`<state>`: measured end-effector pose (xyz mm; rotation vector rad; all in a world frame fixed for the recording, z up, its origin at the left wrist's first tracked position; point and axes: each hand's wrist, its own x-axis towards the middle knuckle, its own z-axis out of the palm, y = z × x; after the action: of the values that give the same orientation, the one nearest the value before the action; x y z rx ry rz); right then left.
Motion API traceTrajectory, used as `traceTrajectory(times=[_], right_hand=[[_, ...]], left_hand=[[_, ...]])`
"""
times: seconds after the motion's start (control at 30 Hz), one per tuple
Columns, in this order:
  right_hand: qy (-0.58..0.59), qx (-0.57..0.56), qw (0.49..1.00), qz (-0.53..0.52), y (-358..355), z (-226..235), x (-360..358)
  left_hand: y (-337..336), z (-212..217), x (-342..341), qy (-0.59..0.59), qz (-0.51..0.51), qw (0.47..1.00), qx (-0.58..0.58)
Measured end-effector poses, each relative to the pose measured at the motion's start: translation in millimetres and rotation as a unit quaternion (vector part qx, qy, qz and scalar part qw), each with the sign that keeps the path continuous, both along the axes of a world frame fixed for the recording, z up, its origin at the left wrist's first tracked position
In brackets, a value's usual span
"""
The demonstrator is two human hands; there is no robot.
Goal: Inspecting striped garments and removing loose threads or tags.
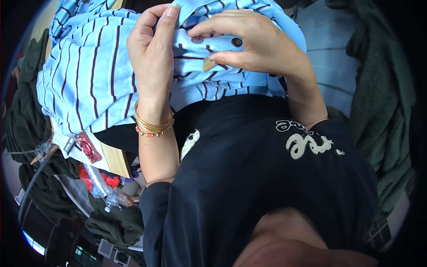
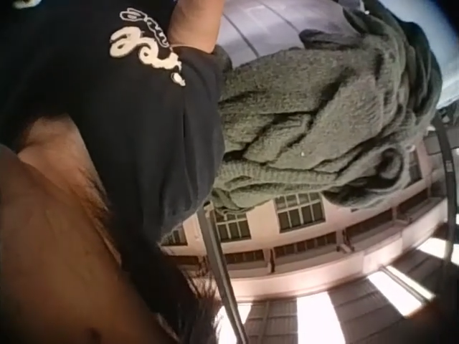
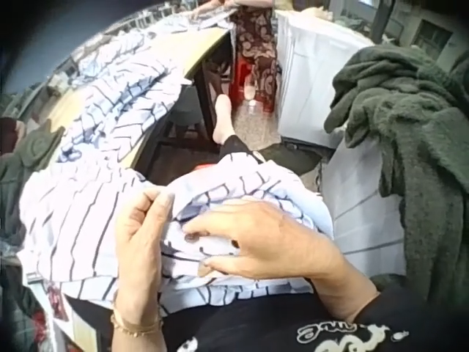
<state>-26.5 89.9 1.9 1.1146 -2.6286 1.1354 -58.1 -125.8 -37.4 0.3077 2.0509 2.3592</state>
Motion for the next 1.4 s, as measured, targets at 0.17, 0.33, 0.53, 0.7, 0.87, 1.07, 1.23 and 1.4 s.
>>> traceTrajectory(times=[0.17,0.33,0.53,0.7,0.87,1.07,1.23,1.4], right_hand=[[-0.149,-0.111,0.982,-0.020,4,5,-1],[-0.022,-0.140,0.990,0.001,9,9,-11],[0.241,-0.129,0.961,-0.050,3,0,-15],[0.302,-0.129,0.942,-0.063,2,-5,-20],[0.306,-0.120,0.943,-0.055,4,-6,-23],[0.269,-0.122,0.954,-0.044,6,-7,-24],[0.252,-0.132,0.959,-0.017,3,3,-26],[0.218,-0.130,0.967,-0.017,6,4,-25]], left_hand=[[1,3,2,0.010,-0.016,1.000,0.000],[18,23,14,0.043,-0.016,0.999,-0.016],[15,29,20,-0.013,-0.031,0.999,0.016],[19,31,20,-0.023,-0.024,0.999,0.034],[17,29,19,-0.001,-0.026,1.000,-0.007],[16,27,18,0.014,-0.038,0.999,-0.011],[18,25,19,0.025,-0.030,0.999,0.000],[17,28,19,0.020,-0.036,0.999,-0.005]])
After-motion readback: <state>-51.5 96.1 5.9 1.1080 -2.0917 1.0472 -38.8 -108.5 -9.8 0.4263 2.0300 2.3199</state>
